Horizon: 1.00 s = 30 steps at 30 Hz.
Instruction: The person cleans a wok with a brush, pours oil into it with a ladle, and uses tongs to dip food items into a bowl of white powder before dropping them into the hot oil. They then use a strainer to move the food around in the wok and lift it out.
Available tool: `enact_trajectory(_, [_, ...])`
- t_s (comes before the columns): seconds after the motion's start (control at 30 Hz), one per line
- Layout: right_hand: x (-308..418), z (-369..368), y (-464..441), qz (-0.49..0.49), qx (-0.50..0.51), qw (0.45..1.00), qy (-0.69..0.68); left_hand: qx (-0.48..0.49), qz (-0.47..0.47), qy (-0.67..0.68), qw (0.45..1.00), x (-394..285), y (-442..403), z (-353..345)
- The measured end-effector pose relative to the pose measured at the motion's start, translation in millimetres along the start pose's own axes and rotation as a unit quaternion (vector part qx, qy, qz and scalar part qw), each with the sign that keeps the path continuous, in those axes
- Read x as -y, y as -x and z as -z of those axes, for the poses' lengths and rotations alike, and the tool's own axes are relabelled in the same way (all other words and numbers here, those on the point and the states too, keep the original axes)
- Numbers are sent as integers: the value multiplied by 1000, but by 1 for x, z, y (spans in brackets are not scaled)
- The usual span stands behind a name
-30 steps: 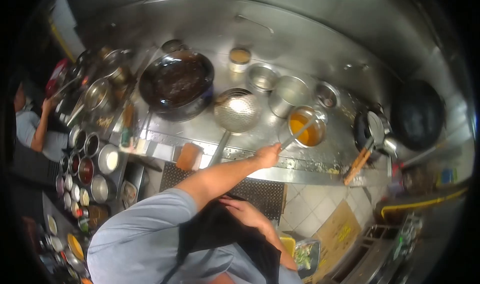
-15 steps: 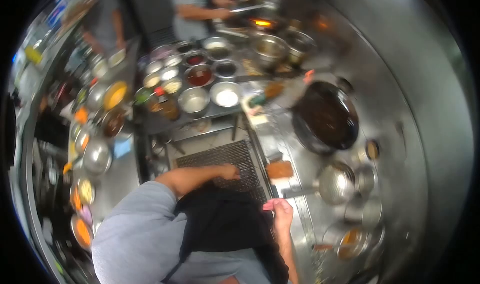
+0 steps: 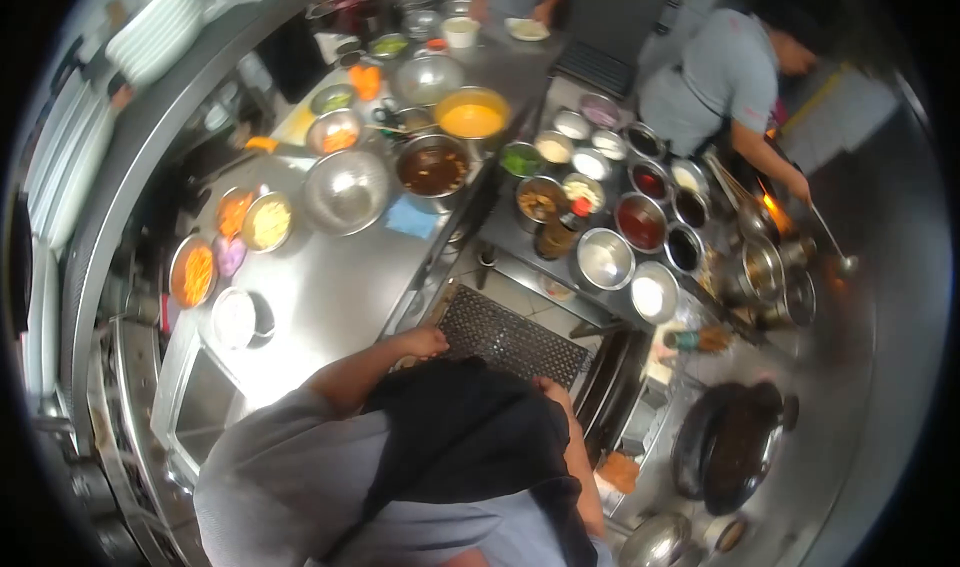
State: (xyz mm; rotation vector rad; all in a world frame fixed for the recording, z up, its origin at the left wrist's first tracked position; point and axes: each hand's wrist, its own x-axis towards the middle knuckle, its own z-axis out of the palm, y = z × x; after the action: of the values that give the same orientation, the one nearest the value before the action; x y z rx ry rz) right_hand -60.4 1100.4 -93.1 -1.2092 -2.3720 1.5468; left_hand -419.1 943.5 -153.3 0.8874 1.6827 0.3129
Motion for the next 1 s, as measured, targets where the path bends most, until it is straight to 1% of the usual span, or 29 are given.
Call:
enact_trajectory(0.03, [-29,-15,-14,46,10,993,-109,-6,-17,2,1000,3,0,1])
enact_trajectory(0.07, [-48,-24,-26,43,28,989,-138,-14,-33,5,999,6,0,2])
enact_trajectory(0.1, [-65,-29,-33,24,54,986,-157,-27,-25,21,999,3,6,3])
enact_trajectory(0.17, [-93,-31,-45,-27,93,984,-148,-100,-51,85,990,-11,24,13])
enact_trajectory(0.2, [-103,-29,-53,-45,110,982,-146,-107,-49,90,989,-10,27,17])
enact_trajectory(0.27, [-125,-23,-66,-70,132,977,-154,-162,-86,131,974,-9,29,21])
enact_trajectory(0.3, [-132,-22,-77,-76,142,974,-162,-167,-86,133,973,-12,34,26])
enact_trajectory(0.37, [-144,-20,-99,-83,162,964,-194,-179,-48,227,956,-28,58,34])
enact_trajectory(0.43, [-155,-16,-126,-93,192,936,-281,-180,-62,249,949,-48,75,39])
enact_trajectory(0.47, [-156,-15,-147,-110,226,892,-377,-180,-77,271,943,-61,82,43])
enact_trajectory(0.5, [-168,-17,-172,-157,297,780,-527,-182,-80,266,943,-83,94,49])
enact_trajectory(0.53, [-170,-17,-193,-213,362,669,-614,-170,-118,288,935,-110,107,53])
enact_trajectory(0.57, [-93,2,-181,-125,301,828,-456,-156,-157,310,925,-137,118,56])
enact_trajectory(0.6, [14,25,-159,-72,221,941,-246,-155,-160,305,926,-162,124,57])
enact_trajectory(0.67, [112,46,-152,-113,256,915,-291,-117,-260,330,900,-212,131,58])
enact_trajectory(0.7, [147,54,-154,-35,318,894,-313,-103,-289,309,900,-241,138,59])
enact_trajectory(0.73, [166,57,-154,44,377,864,-330,-88,-317,287,900,-269,144,58])
enact_trajectory(0.77, [155,48,-163,149,395,837,-349,-71,-349,252,900,-296,148,57])
enact_trajectory(0.8, [179,52,-159,155,441,811,-352,-91,-398,135,903,-320,148,56])
enact_trajectory(0.83, [204,57,-154,159,485,784,-353,-83,-446,122,883,-343,149,47])
enact_trajectory(0.87, [272,79,-129,63,555,757,-339,-75,-492,109,860,-363,151,36])
enact_trajectory(0.93, [289,78,-112,96,618,710,-324,-1,-491,85,867,-398,156,20])
enact_trajectory(0.97, [298,80,-104,142,611,726,-282,0,-493,82,866,-407,151,12])
enact_trajectory(1.0, [306,80,-97,185,601,740,-240,35,-516,66,853,-414,147,2])
